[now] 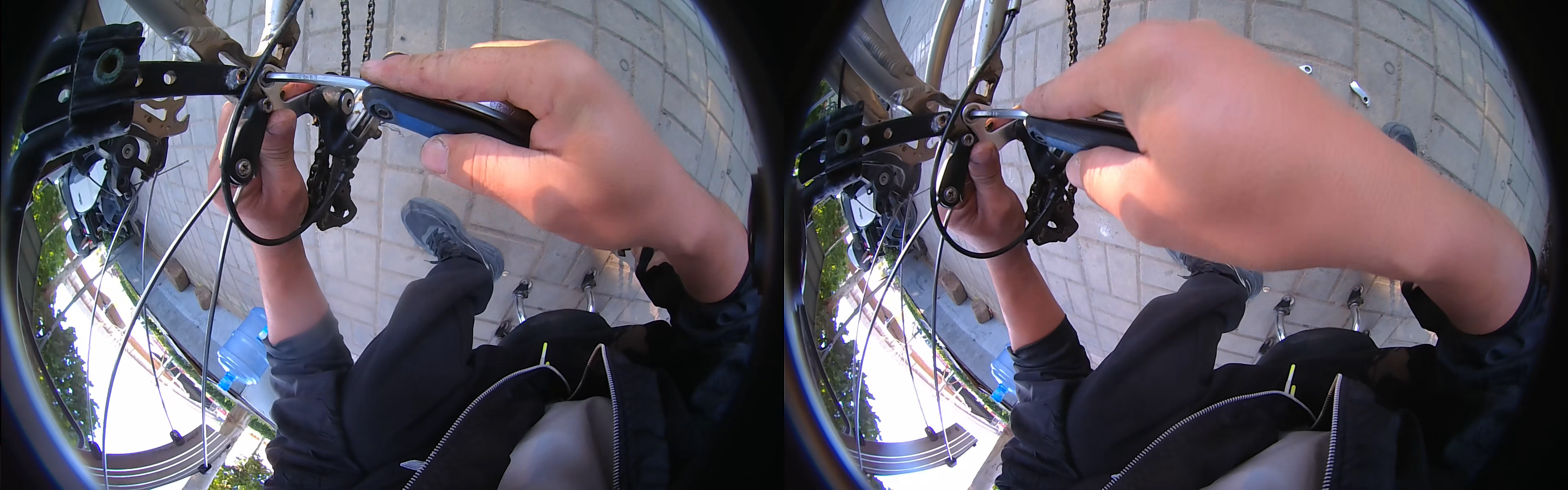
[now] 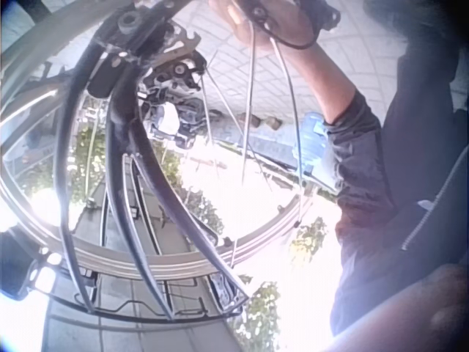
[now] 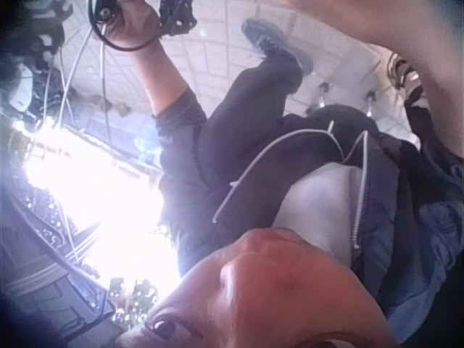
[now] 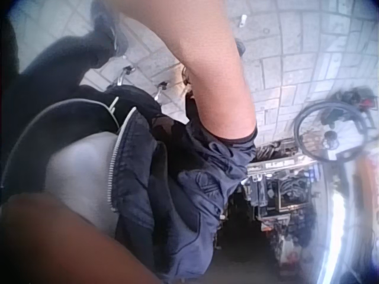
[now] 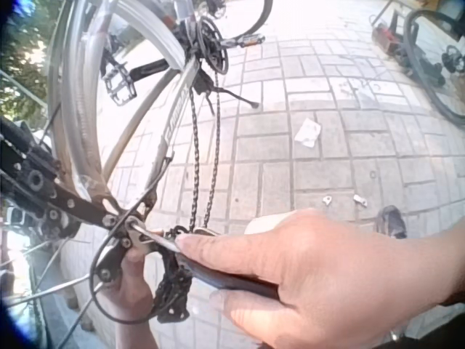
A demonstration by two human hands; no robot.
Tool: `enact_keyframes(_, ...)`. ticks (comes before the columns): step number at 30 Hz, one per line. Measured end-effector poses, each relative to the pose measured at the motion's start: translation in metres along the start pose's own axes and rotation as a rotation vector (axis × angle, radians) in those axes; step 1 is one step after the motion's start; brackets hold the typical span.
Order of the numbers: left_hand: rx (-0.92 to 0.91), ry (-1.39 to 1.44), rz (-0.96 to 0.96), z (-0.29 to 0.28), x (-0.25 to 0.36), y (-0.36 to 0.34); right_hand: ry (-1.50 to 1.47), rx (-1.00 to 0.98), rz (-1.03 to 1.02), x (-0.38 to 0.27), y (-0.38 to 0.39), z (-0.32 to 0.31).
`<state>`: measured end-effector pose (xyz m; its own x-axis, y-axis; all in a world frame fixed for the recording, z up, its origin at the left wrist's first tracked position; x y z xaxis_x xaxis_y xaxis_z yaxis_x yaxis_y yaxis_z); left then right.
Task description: The person installs a rear derailleur onto a bicycle frame, aligns the chain, and tightens the mounting bolt using a multi-tool. The person then adjusts the derailleur cable and makes fine adjustments to the derailleur screws.
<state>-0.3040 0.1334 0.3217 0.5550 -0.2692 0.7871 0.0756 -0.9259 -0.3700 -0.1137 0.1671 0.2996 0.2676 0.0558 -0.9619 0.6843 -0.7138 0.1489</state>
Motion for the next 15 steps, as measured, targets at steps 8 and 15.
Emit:
enact_keyframes(8,-0.014,0.005,0.07,0.01,0.004,0.001,0.504,0.251,-0.505,-0.065,-0.008,0.002)
enact_keyframes(15,0.012,0.252,-0.087,0.016,-0.014,0.011,-0.263,0.376,-0.228,0.016,-0.01,-0.011)
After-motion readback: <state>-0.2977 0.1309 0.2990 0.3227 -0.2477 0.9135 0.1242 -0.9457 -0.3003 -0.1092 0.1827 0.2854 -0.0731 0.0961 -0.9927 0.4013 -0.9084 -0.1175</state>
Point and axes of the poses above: each hand's wrist, its own y-axis away from the middle knuckle, its own z-axis out of the palm, x = y × z, the point moved 10 cm from there along -y, towards the middle knuckle, and after that the axes turned 3 degrees about y, right-handed, at the moved point
